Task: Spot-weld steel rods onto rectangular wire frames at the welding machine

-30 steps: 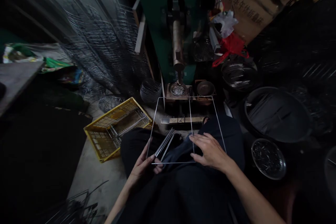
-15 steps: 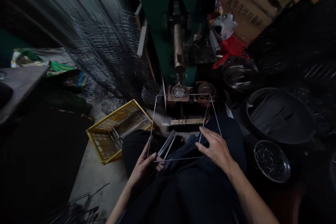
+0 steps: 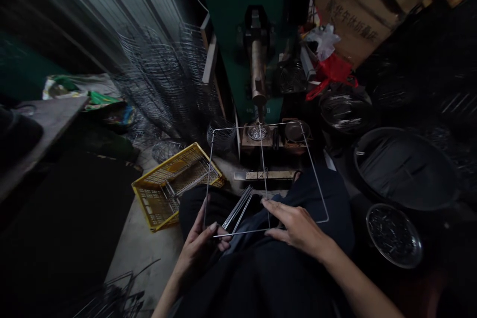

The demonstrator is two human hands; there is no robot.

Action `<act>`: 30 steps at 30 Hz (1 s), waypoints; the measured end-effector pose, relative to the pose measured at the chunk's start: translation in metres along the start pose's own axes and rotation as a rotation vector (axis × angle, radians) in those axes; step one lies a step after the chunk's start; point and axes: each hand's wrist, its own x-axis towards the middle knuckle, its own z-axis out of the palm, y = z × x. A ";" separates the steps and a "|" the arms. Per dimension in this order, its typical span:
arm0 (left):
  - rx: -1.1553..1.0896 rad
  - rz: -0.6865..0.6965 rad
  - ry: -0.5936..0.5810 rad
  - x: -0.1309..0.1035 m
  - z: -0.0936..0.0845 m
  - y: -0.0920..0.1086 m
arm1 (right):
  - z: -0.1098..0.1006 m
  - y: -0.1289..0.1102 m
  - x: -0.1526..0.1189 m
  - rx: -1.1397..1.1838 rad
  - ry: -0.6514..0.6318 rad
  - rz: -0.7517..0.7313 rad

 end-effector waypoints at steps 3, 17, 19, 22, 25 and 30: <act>-0.010 0.012 0.032 -0.005 0.005 0.001 | 0.003 0.000 0.001 -0.018 -0.003 -0.010; -0.016 0.038 -0.031 -0.002 0.008 -0.011 | 0.007 0.005 -0.008 -0.099 -0.026 0.013; -0.013 0.053 -0.041 0.001 0.008 -0.012 | 0.007 0.007 -0.008 -0.112 -0.021 0.016; -0.013 0.066 -0.053 0.004 0.008 -0.013 | 0.005 0.009 -0.007 -0.114 -0.018 0.013; -0.026 0.068 -0.064 0.006 0.008 -0.014 | 0.003 0.011 -0.007 -0.111 -0.015 0.004; -0.036 0.074 -0.057 0.007 0.011 -0.012 | 0.002 0.015 -0.006 -0.107 -0.007 -0.023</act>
